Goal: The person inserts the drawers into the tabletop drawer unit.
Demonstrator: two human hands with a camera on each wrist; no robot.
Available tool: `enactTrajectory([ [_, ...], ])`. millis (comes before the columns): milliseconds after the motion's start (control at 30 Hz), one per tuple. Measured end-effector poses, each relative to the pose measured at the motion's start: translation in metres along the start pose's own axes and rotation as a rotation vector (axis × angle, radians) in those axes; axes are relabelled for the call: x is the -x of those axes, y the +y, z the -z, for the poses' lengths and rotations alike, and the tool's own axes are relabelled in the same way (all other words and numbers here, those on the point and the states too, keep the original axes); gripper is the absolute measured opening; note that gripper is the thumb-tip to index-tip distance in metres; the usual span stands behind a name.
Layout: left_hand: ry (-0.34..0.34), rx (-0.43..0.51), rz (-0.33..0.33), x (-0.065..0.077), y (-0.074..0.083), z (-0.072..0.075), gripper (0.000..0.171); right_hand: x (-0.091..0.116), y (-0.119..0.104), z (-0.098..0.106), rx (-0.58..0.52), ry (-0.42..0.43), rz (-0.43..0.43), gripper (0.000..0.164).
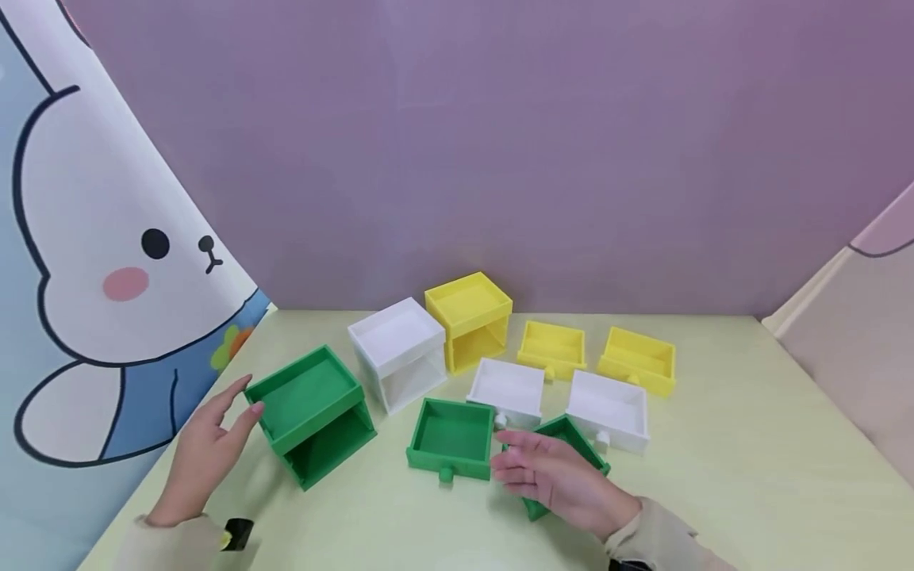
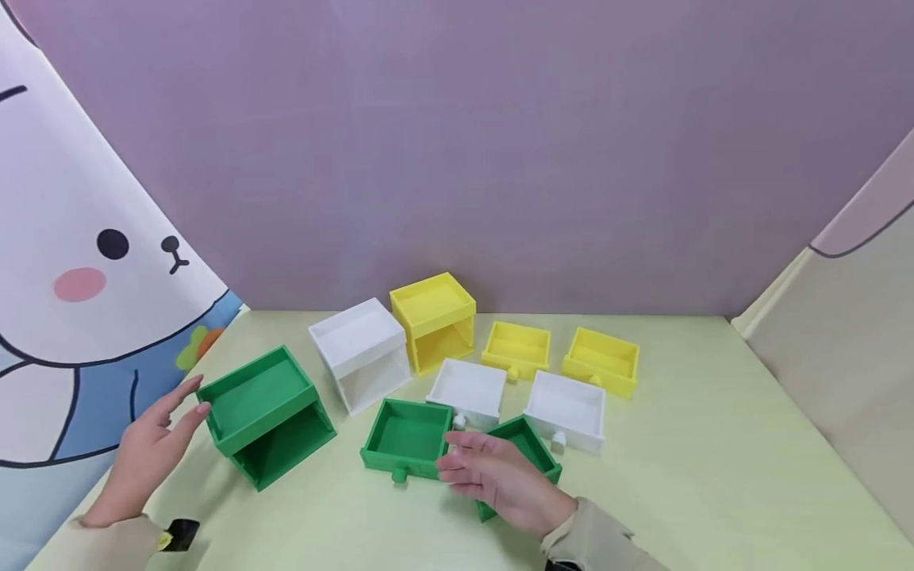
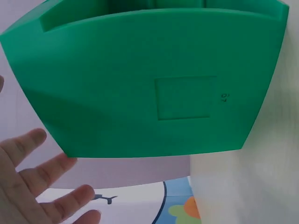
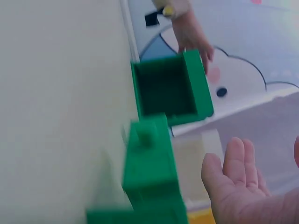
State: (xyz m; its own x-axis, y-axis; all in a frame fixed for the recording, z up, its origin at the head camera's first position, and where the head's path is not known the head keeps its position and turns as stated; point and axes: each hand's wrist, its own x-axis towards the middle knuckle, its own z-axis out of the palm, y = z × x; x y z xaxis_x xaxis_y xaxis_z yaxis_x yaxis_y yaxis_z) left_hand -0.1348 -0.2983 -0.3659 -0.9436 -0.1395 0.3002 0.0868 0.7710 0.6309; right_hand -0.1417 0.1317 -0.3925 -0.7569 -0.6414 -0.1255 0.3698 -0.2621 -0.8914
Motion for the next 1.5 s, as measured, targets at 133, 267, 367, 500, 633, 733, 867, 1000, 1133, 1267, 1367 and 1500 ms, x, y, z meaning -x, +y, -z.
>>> enactTrajectory([
  [133, -0.023, 0.024, 0.083, -0.003, 0.000, -0.002, 0.060, -0.010, 0.008, -0.012, -0.038, 0.012, -0.031, 0.052],
  [267, -0.048, 0.011, 0.140, -0.006, 0.001, -0.004, 0.062, -0.016, 0.017, -0.021, -0.032, 0.016, -0.056, 0.046],
  [367, -0.055, -0.007, 0.173, -0.009, 0.001, -0.005, 0.063, -0.019, 0.021, -0.025, -0.025, 0.011, -0.073, 0.042],
  [500, -0.063, -0.016, 0.213, -0.011, 0.001, -0.006, 0.065, -0.022, 0.024, -0.029, -0.017, 0.008, -0.089, 0.042],
  [633, -0.084, 0.002, 0.205, -0.010, -0.002, -0.005, 0.069, -0.027, 0.027, -0.029, -0.031, -0.053, -0.130, 0.048],
  [733, -0.110, 0.012, 0.178, -0.010, -0.003, -0.004, 0.072, -0.030, 0.028, -0.028, -0.048, -0.138, -0.179, 0.056],
  [867, -0.146, 0.032, 0.171, -0.014, -0.004, -0.006, 0.076, -0.033, 0.031, -0.029, -0.058, -0.152, -0.224, 0.060],
  [1000, -0.161, 0.076, 0.187, -0.016, -0.005, -0.012, 0.078, -0.035, 0.039, -0.036, -0.113, -0.063, -0.253, 0.041],
  [1133, -0.188, 0.105, 0.253, -0.010, -0.007, -0.020, 0.081, -0.034, 0.049, -0.041, -0.197, 0.046, -0.273, 0.015],
  [1267, -0.208, 0.104, 0.334, 0.000, -0.011, -0.023, 0.082, -0.035, 0.061, -0.044, -0.223, 0.118, -0.296, 0.014],
  [1367, -0.187, 0.088, 0.343, 0.002, -0.014, -0.020, 0.081, -0.039, 0.067, -0.047, -0.218, 0.162, -0.288, 0.015],
  [1500, -0.185, 0.048, 0.312, -0.001, -0.015, -0.017, 0.082, -0.045, 0.068, -0.050, -0.231, 0.247, -0.242, 0.016],
])
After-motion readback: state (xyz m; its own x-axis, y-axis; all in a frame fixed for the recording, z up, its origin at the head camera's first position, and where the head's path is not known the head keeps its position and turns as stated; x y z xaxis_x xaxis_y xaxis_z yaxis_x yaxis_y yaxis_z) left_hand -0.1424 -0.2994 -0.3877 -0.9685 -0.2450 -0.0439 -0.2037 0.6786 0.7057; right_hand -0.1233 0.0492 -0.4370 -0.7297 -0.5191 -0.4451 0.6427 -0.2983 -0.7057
